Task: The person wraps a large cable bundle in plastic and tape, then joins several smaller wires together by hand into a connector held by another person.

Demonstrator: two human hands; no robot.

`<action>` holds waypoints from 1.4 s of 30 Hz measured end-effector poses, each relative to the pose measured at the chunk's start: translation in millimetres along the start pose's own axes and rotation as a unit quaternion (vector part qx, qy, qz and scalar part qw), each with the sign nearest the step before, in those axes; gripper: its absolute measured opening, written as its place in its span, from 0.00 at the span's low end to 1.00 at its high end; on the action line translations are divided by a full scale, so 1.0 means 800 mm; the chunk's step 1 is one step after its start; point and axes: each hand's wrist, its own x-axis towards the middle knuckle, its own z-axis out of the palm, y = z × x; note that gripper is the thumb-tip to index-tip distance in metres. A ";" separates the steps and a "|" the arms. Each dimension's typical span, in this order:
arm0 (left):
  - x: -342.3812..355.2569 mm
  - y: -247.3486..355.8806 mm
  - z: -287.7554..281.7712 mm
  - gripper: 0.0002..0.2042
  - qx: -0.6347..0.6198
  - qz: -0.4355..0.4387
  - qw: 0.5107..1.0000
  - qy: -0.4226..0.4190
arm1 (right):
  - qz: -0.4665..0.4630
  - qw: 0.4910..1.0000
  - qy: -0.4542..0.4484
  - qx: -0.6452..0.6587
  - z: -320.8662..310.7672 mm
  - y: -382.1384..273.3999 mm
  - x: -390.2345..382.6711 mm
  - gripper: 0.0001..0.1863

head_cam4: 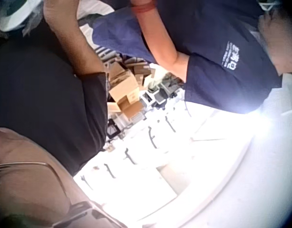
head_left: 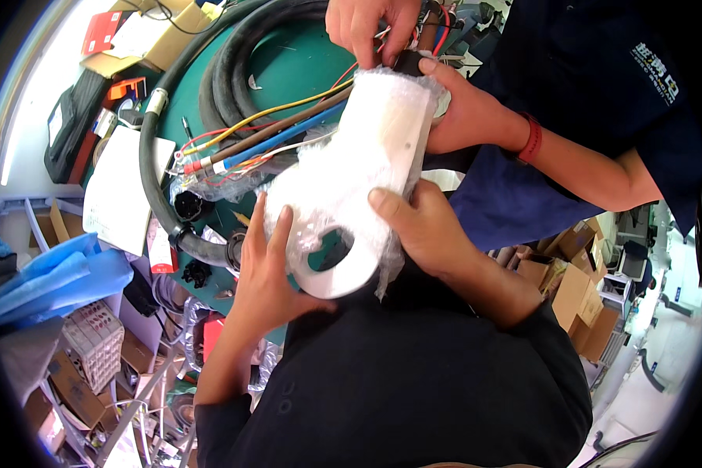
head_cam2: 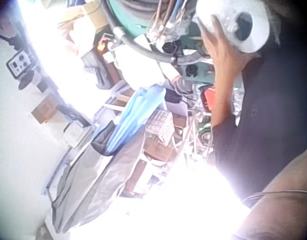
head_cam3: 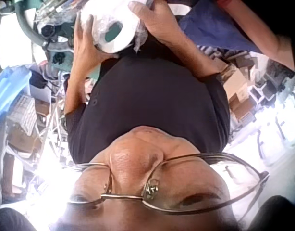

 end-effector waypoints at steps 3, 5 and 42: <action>0.010 -0.006 0.022 0.65 0.015 0.073 0.995 0.066 | -0.010 0.999 0.015 0.038 0.003 -0.001 0.009 0.25; 0.017 -0.006 0.020 0.62 0.004 0.078 0.994 0.082 | -0.007 0.998 0.005 0.069 0.004 -0.010 0.009 0.28; 0.059 -0.011 0.030 0.25 0.046 0.191 0.954 0.227 | -0.354 0.760 0.068 -0.541 0.040 -0.033 -0.012 0.15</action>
